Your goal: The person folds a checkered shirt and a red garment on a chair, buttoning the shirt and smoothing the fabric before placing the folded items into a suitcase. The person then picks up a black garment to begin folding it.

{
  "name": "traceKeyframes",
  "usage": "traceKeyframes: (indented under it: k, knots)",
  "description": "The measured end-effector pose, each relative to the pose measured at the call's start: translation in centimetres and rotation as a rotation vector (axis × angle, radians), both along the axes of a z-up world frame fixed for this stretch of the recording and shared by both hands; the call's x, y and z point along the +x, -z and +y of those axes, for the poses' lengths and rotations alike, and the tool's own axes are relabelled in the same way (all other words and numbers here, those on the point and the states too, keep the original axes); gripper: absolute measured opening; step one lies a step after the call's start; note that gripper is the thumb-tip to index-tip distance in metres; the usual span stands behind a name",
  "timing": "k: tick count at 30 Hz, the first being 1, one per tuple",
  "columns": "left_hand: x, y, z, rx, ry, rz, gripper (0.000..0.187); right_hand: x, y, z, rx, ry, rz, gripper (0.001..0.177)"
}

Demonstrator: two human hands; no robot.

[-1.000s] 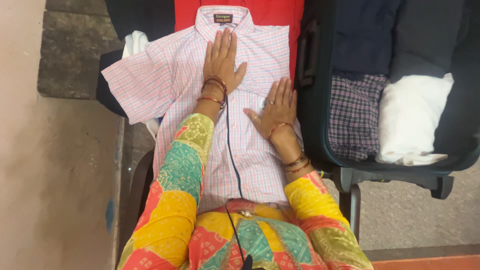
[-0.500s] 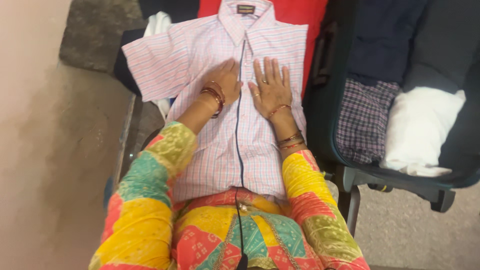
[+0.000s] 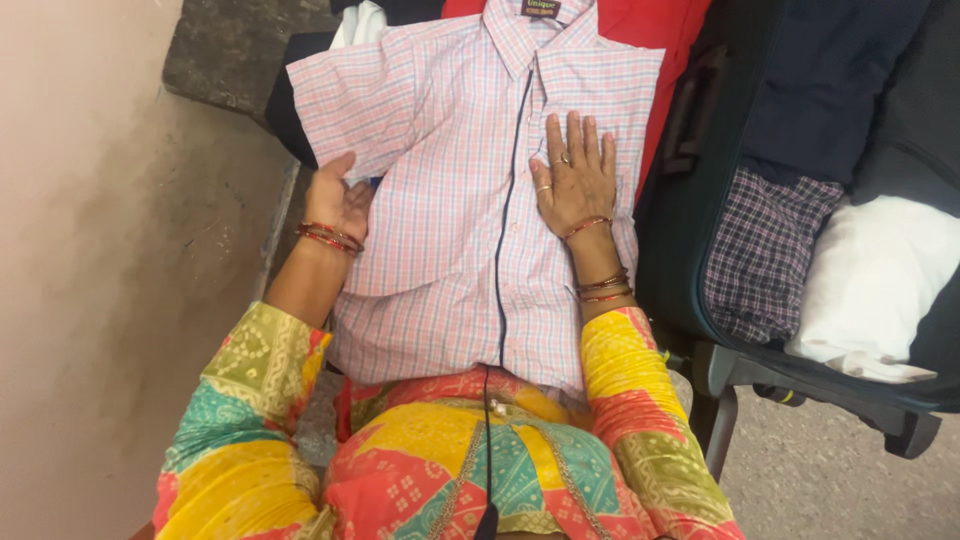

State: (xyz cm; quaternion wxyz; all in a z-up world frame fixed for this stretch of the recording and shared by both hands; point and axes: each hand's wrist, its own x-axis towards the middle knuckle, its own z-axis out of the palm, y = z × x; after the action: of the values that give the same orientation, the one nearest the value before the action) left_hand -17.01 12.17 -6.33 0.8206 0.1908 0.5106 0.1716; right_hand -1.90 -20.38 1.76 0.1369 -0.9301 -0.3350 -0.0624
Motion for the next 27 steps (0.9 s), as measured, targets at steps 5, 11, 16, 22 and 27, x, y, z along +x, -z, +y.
traceKeyframes:
  k: [5, 11, 16, 22, 27]
  knots:
    - [2.9, -0.9, 2.1, -0.023, -0.072, -0.125, 0.046, -0.1, -0.2, 0.1, 0.022, 0.006, 0.0, 0.064]
    - [6.4, -4.6, 2.5, 0.773, -0.219, -0.288, 0.028, -0.2, -0.1, -0.1, 0.042, 0.002, -0.012, 0.063]
    - [7.8, -9.1, -5.3, 1.741, 0.49, -0.285, 0.031, -0.3, -0.3, 0.0, 0.047, -0.004, -0.031, 0.063]
    - [9.9, -8.5, -11.0, 2.199, 1.329, -0.066, 0.089, -0.1, -0.2, -0.2, 0.048, -0.005, -0.036, 0.062]
    - [11.8, -9.0, -9.9, 1.877, 1.259, 0.152, 0.067, 0.4, 0.0, 0.1, 0.046, 0.014, 0.047, 0.061]
